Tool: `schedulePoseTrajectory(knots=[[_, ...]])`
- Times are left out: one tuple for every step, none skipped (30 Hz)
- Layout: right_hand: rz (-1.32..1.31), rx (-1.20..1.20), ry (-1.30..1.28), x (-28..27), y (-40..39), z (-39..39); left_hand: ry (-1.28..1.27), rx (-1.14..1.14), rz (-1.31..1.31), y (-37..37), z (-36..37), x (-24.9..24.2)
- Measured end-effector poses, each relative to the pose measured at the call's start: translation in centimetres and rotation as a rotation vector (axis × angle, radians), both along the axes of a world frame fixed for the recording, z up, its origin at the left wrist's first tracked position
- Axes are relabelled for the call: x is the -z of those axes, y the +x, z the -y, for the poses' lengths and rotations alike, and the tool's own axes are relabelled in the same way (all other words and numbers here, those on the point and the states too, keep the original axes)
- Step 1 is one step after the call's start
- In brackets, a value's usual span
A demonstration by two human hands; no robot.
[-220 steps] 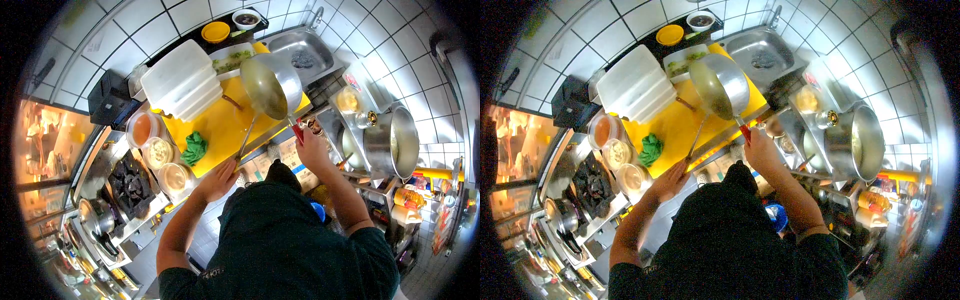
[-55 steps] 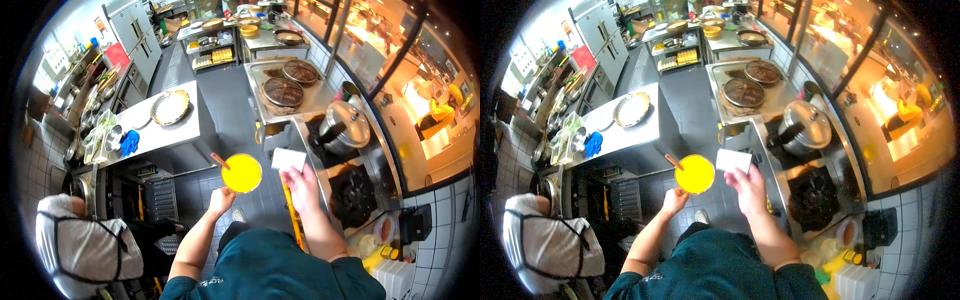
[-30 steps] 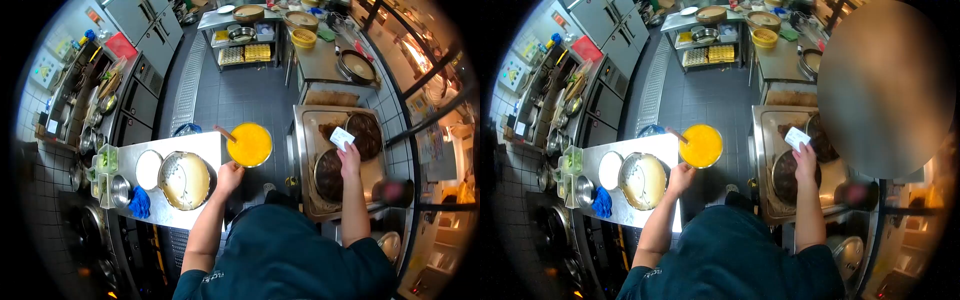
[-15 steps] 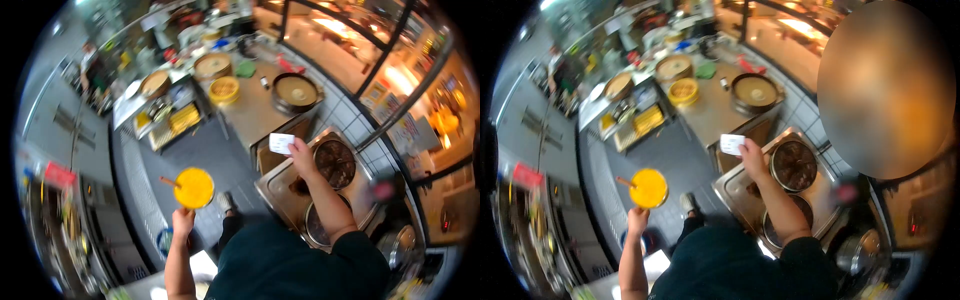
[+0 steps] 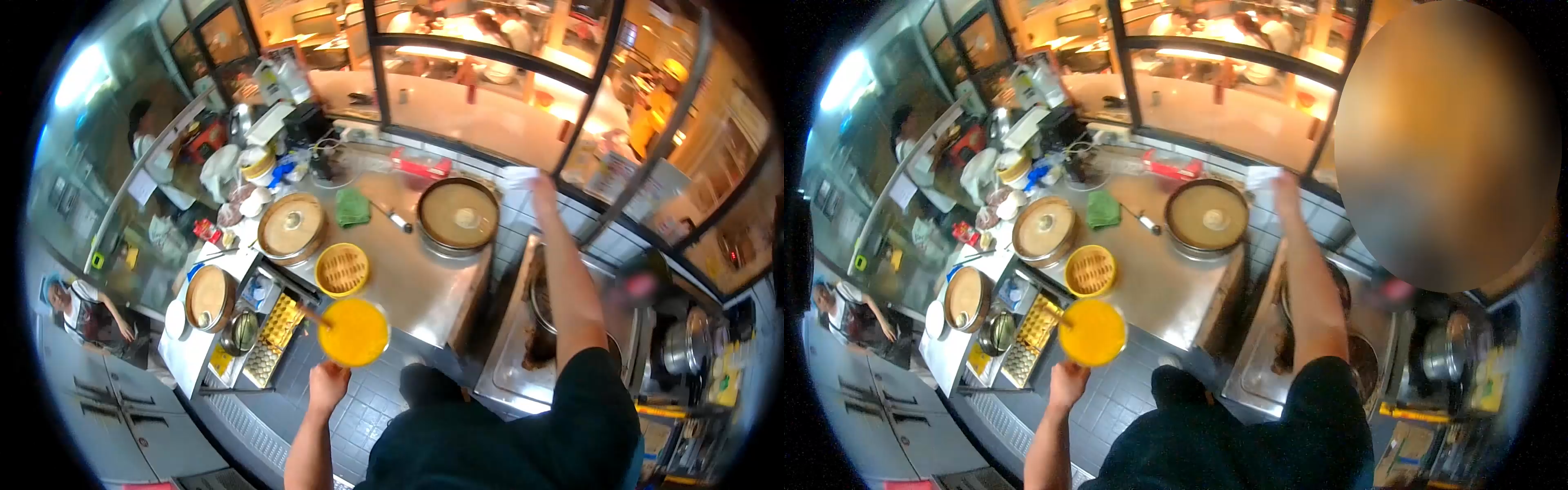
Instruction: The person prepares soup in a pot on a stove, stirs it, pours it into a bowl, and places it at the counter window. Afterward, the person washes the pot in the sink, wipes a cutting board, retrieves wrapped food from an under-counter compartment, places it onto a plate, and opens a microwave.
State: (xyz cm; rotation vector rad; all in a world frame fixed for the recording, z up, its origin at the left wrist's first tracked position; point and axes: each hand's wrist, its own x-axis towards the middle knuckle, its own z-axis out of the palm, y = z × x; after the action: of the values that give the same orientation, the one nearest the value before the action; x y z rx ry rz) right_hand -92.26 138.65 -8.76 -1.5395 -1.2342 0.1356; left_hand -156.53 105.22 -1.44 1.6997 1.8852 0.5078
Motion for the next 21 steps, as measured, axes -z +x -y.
schedulePoseTrajectory(knots=[[-0.117, 0.149, -0.235, -8.1, -2.8, 2.5, 0.084, 0.057, 0.028, -0.1, -2.7, 0.6], [0.08, 0.224, 0.004, -3.2, 2.7, -2.5, 0.095, 0.065, 0.08, -0.1, -5.1, 1.1], [0.094, 0.147, -0.125, -7.5, 2.3, -1.6, -0.041, 0.073, 0.003, -0.2, -7.6, 0.9], [0.128, 0.16, -0.076, -6.8, 5.6, -4.3, 0.042, 0.109, -0.016, -0.2, -10.1, 1.5], [0.163, 0.175, -0.027, -5.8, 9.1, -7.2, 0.068, 0.117, 0.033, 0.5, -12.2, 0.5], [0.135, 0.157, 0.021, -6.1, 8.9, -9.1, 0.041, 0.105, 0.049, 1.2, -14.2, -0.2], [0.111, 0.161, 0.066, -7.0, 9.8, -9.4, 0.012, 0.116, 0.067, 2.0, -16.3, -0.6], [0.09, 0.19, 0.112, -7.6, 11.4, -8.9, -0.017, 0.131, 0.073, 2.7, -18.5, -0.8], [0.202, 0.275, 0.102, -7.5, 12.1, -9.2, -0.042, 0.164, 0.08, 3.3, -20.4, -0.6], [0.463, 0.448, 0.061, -6.9, 12.7, -9.9, -0.065, 0.208, 0.089, 4.0, -22.5, -0.1], [0.444, 0.479, 0.097, -6.6, 12.6, -10.4, 0.034, 0.28, 0.097, 4.6, -24.9, 1.5], [0.393, 0.51, 0.073, -7.7, 10.9, -10.0, -0.029, 0.289, 0.135, 6.4, -26.9, -0.3], [0.343, 0.54, 0.05, -9.1, 9.0, -9.5, -0.097, 0.288, 0.168, 8.0, -28.3, -2.1], [0.527, 0.633, 0.077, -6.5, 10.9, -10.6, -0.044, 0.332, 0.173, 9.3, -30.1, -1.2], [0.429, 0.596, 0.03, -7.5, 9.9, -10.2, 0.013, 0.367, 0.179, 10.0, -31.6, 0.4], [0.324, 0.555, -0.01, -9.0, 7.5, -9.8, 0.073, 0.398, 0.184, 10.5, -33.1, 1.4], [0.31, 0.569, 0.002, -9.7, 6.6, -9.5, 0.02, 0.411, 0.192, 11.5, -34.6, 1.7], [0.296, 0.579, 0.019, -10.1, 6.0, -9.6, -0.029, 0.419, 0.199, 12.7, -36.0, 2.0], [0.286, 0.585, 0.037, -10.7, 5.3, -9.6, -0.077, 0.425, 0.208, 13.9, -37.2, 2.4], [0.244, 0.566, 0.003, -11.5, 4.4, -9.7, -0.049, 0.484, 0.284, 14.8, -38.5, 3.6], [0.203, 0.544, -0.029, -12.2, 3.4, -9.9, -0.068, 0.518, 0.248, 16.4, -39.7, 3.0]])
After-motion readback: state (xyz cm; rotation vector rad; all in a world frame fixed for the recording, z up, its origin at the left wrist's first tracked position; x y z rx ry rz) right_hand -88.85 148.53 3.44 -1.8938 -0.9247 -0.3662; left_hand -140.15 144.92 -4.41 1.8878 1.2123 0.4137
